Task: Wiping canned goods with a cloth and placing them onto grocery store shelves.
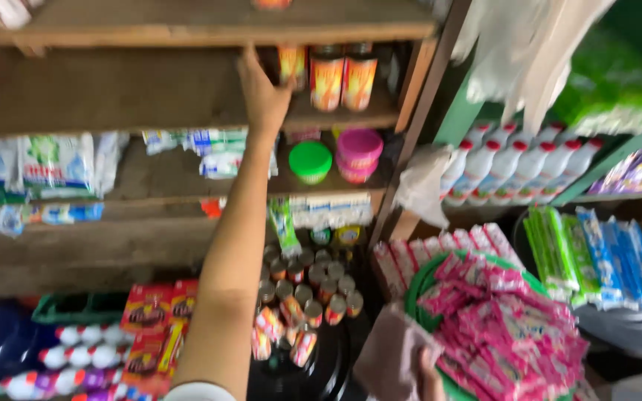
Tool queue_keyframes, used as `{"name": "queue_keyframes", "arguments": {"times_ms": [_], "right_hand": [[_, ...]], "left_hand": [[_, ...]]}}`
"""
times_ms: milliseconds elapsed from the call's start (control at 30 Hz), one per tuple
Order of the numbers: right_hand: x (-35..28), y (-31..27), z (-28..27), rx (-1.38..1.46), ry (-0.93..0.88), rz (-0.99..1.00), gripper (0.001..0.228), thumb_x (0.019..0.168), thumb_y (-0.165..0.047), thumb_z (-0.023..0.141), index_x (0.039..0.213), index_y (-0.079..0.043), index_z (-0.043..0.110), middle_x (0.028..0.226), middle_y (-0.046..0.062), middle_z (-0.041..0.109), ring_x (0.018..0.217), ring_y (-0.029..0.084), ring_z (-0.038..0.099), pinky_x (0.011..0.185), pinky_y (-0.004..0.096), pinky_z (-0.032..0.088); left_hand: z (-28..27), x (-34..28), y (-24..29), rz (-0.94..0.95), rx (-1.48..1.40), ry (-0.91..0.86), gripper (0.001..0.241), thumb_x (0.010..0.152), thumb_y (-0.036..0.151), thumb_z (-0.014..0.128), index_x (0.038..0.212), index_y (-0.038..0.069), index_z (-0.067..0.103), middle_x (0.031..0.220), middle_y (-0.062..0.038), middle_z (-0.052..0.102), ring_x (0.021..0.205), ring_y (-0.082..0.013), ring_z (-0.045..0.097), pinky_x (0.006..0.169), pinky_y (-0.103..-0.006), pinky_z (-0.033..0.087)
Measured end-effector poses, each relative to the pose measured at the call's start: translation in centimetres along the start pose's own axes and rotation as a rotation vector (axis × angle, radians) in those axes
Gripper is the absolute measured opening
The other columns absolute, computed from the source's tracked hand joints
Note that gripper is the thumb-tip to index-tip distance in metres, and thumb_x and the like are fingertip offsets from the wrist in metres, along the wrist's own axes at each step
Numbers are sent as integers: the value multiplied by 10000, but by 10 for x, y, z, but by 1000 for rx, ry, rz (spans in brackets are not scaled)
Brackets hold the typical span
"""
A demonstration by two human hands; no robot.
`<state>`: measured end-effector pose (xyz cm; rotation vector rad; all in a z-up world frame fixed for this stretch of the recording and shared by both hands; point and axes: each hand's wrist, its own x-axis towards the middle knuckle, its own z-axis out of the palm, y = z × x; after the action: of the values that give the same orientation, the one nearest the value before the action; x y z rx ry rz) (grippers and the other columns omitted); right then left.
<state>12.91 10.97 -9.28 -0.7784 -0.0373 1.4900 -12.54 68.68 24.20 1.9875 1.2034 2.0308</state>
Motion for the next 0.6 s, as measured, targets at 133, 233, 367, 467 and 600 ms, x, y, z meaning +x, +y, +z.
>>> {"name": "queue_keyframes", "arguments": {"times_ms": [133, 233, 367, 467, 600], "right_hand": [[31, -43, 34, 35, 105, 70, 679, 1009, -539, 468, 1510, -82, 459, 1429, 154, 583, 1244, 334, 581, 1067, 529, 430], [14, -44, 29, 85, -123, 45, 664, 1033, -499, 507, 1509, -41, 438, 1434, 180, 576, 1261, 350, 581, 1069, 543, 435], [-7, -37, 28, 56, -112, 44, 656, 1016, -432, 566, 1517, -31, 431, 1436, 180, 578, 1288, 353, 572, 1098, 533, 431], [-22, -34, 34, 25, -97, 54, 698, 970, -415, 635, 1509, -17, 439, 1425, 179, 591, 1290, 350, 580, 1111, 523, 437], [-42, -30, 25, -89, -28, 4, 712, 923, -377, 720, 1479, -2, 482, 1361, 177, 633, 1225, 334, 626, 1074, 503, 480]], "left_hand": [[-61, -69, 69, 11, -16, 72, 772, 894, 90, 828, 1509, 26, 366, 1382, -184, 514, 1253, -344, 562, 1112, -439, 476], [-98, -158, 82, 86, 27, 80, 605, 977, 62, 766, 1459, 42, 400, 1371, -155, 511, 1269, -325, 553, 1117, -439, 461], [-139, -289, 84, -112, 65, -137, 434, 953, 81, 738, 1319, 14, 515, 1176, -162, 564, 1083, -318, 582, 965, -445, 488], [-161, -398, 65, -384, 146, -255, 273, 938, 79, 710, 1183, 35, 598, 1023, -122, 612, 878, -271, 615, 814, -417, 514], [-175, -551, 38, -634, 220, -382, 117, 945, 105, 720, 1004, 61, 629, 892, -91, 659, 796, -274, 676, 710, -411, 530]]}}
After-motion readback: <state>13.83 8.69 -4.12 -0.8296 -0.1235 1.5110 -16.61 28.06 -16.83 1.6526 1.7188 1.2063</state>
